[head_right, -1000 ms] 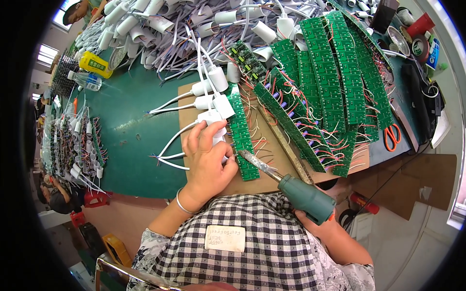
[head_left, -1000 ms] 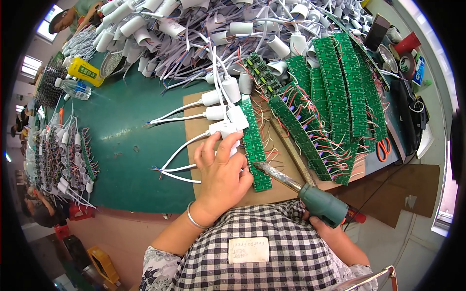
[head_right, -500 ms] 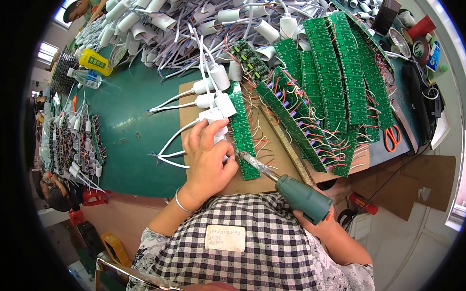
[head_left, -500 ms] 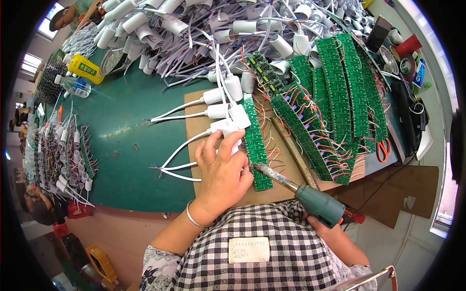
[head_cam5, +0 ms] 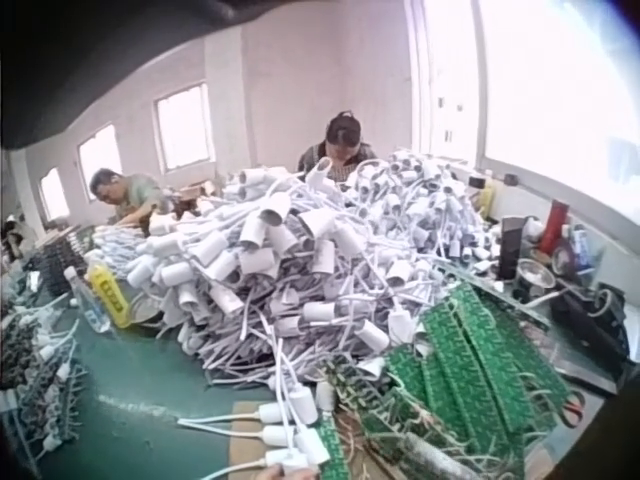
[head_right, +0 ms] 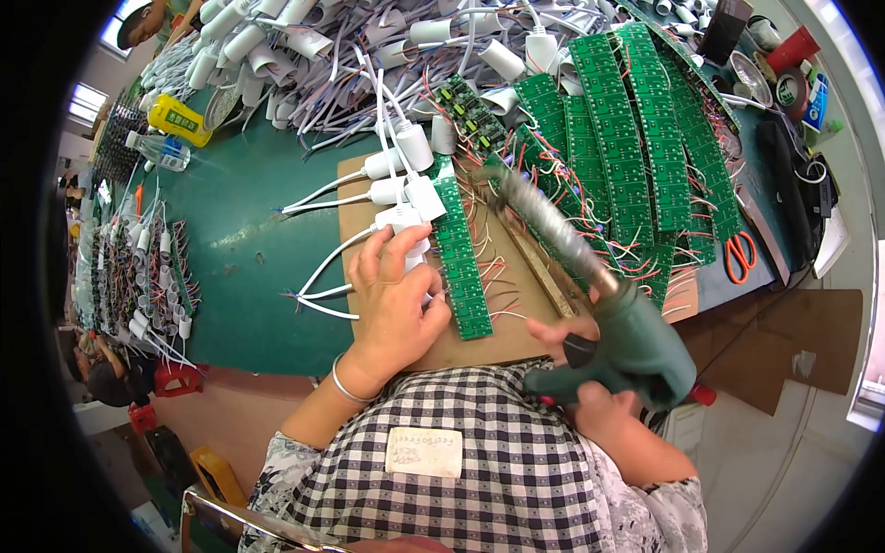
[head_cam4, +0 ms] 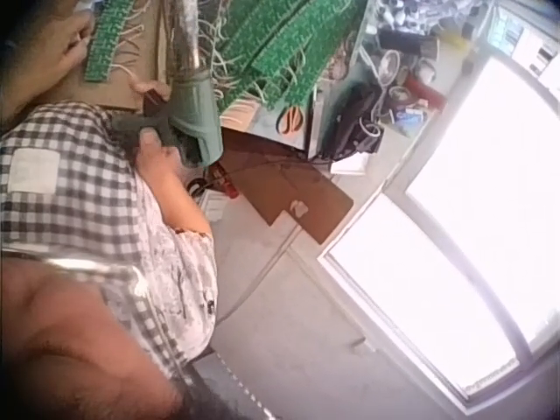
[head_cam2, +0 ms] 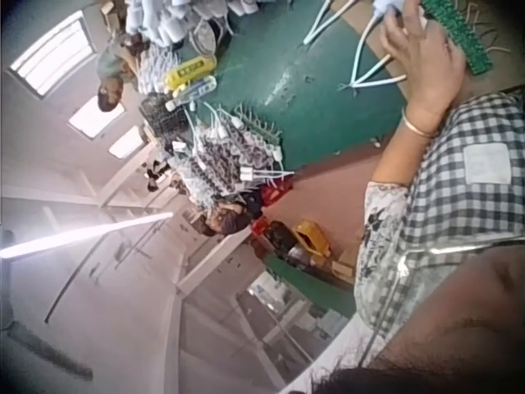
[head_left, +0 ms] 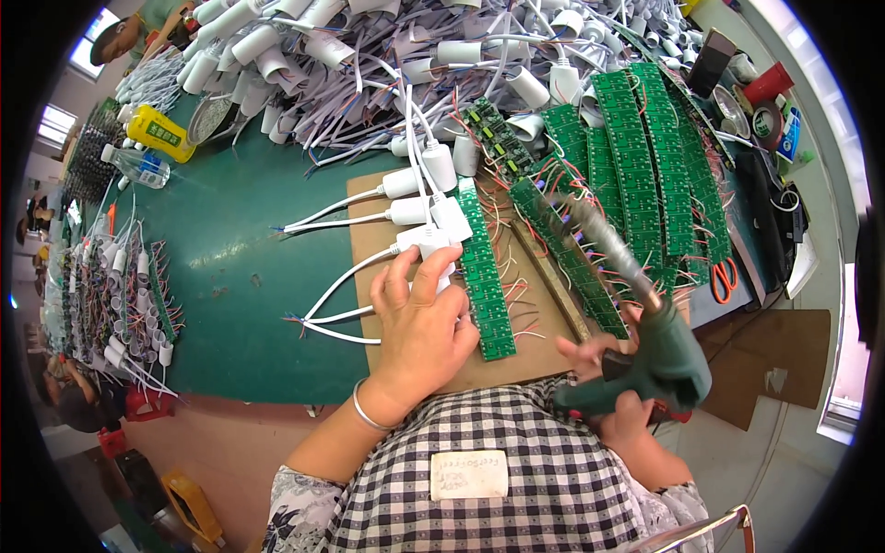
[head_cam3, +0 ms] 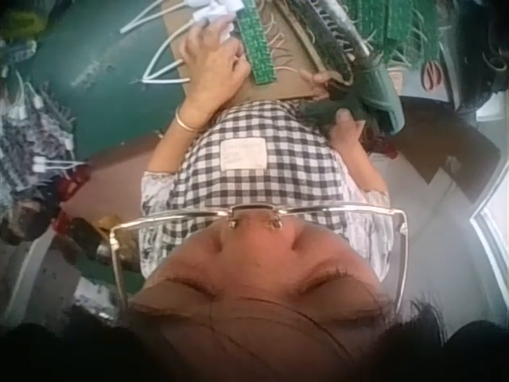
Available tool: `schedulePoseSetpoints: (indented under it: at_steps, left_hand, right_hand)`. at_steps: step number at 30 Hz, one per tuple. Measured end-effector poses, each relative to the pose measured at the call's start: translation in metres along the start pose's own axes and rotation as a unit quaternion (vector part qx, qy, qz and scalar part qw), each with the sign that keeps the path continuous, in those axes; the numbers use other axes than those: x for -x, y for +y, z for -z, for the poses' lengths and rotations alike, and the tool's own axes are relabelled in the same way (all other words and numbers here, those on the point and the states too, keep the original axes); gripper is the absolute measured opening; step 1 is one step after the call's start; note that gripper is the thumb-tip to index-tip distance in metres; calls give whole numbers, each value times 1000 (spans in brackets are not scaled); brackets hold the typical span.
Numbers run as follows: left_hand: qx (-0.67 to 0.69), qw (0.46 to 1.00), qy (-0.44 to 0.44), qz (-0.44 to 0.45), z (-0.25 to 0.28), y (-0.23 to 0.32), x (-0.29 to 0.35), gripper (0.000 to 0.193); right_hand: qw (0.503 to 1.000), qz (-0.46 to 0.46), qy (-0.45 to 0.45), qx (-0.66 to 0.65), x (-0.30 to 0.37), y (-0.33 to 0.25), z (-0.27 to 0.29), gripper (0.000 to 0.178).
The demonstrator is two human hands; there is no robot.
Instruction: The person solders components onto green circuit boards for light bulbs using a soldering iron.
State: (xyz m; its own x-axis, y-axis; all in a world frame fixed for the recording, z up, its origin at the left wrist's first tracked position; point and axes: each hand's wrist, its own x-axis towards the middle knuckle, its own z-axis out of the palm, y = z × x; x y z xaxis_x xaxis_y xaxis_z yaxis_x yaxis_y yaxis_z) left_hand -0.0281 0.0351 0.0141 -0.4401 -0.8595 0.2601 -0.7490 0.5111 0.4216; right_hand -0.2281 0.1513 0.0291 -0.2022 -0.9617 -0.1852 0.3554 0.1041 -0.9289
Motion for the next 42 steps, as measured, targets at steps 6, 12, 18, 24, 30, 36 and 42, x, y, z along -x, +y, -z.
schedulePoseSetpoints:
  at_steps: [6,12,18,24,30,36,42]
  left_hand:
    - [1,1000,7,-8,-1,-1,0,10]
    - [12,1000,7,-5,2,2,0,10]
    - [-10,1000,7,-8,0,1,1,10]
    - [-9,1000,8,-9,1,2,1,9]
    - [9,999,33,-8,3,1,-1,9]
    - [4,1000,0,-18,7,0,-6,8]
    - [32,999,-21,-14,3,-1,-9,8]
  right_hand:
    - [971,-10,-103,-217,-32,29,-34,86]
    - [975,19,-103,-195,-31,39,-33,87]
    - [974,31,-93,-202,-33,43,-35,87]
    - [975,46,-94,-194,-36,46,-32,86]
    - [970,37,-100,-220,-36,41,-36,77]
    - [971,12,-102,-214,-35,40,-33,78]
    - [961,-72,-105,-245,-27,32,-20,71]
